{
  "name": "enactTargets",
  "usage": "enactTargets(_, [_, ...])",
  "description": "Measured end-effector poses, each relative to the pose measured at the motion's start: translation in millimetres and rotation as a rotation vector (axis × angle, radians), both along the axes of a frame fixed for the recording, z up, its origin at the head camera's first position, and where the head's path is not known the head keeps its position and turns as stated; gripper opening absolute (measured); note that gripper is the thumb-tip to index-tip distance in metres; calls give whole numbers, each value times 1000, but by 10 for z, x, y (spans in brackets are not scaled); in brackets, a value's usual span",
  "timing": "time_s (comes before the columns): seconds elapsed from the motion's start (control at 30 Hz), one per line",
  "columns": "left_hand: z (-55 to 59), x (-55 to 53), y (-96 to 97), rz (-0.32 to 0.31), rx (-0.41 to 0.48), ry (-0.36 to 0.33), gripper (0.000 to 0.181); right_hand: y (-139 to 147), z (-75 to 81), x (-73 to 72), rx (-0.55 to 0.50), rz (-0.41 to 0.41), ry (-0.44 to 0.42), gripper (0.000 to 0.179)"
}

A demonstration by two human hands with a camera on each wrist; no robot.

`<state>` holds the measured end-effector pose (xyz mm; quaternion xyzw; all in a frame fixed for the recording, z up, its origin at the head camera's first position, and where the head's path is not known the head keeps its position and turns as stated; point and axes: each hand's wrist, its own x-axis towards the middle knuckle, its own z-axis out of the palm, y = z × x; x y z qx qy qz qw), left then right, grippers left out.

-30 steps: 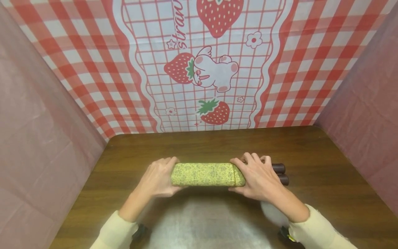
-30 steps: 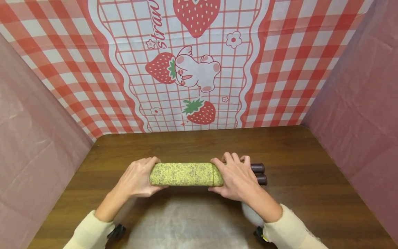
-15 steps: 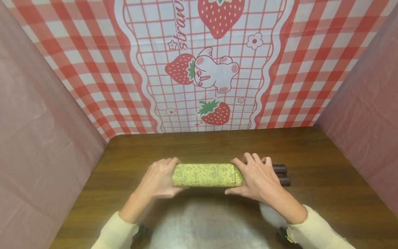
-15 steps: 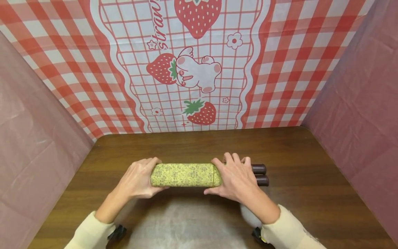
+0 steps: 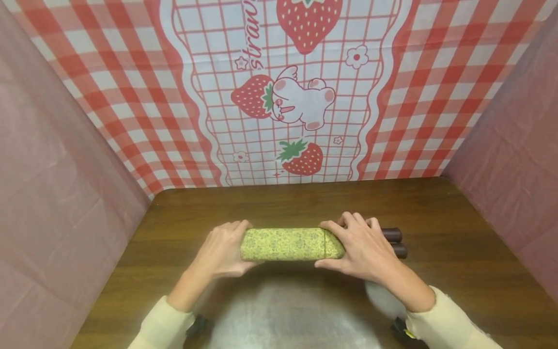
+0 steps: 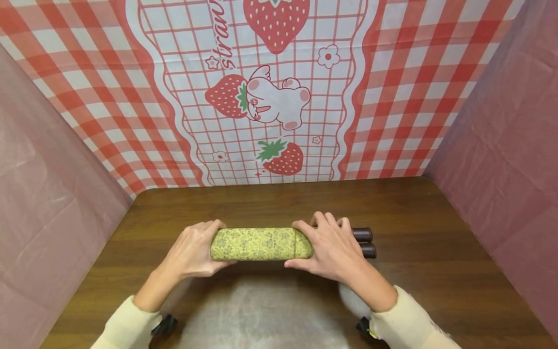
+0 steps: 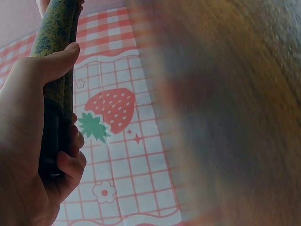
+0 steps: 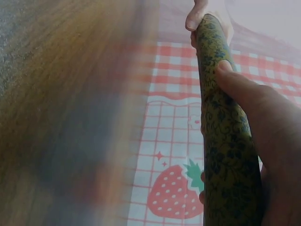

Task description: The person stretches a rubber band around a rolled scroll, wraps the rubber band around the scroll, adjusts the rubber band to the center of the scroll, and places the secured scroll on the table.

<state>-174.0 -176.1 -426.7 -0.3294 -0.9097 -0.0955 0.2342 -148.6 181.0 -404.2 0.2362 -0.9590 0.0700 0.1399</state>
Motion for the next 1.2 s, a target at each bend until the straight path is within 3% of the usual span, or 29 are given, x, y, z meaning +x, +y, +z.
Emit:
enactTargets(0.23, [18,2,-30,15,3,4,82,28,19,-17,-73,69,-23,83])
enactTargets(0.5, [11,7,-27,20,0,-31,81,-10,-25,-21,-49,37,42,81])
enactTargets(0.67, [11,19,-29,31,-6,-56,81,-5,-30,-14,-53,50,30,84])
enactTargets(0.87, [-13,8,-42,24,-12,-28,81,21,25,37,-131,70,-17,76])
enactTargets(1.2, [-11,-5,-38,5,-13,-8,82,-16,-41,50,-83,70,60,77])
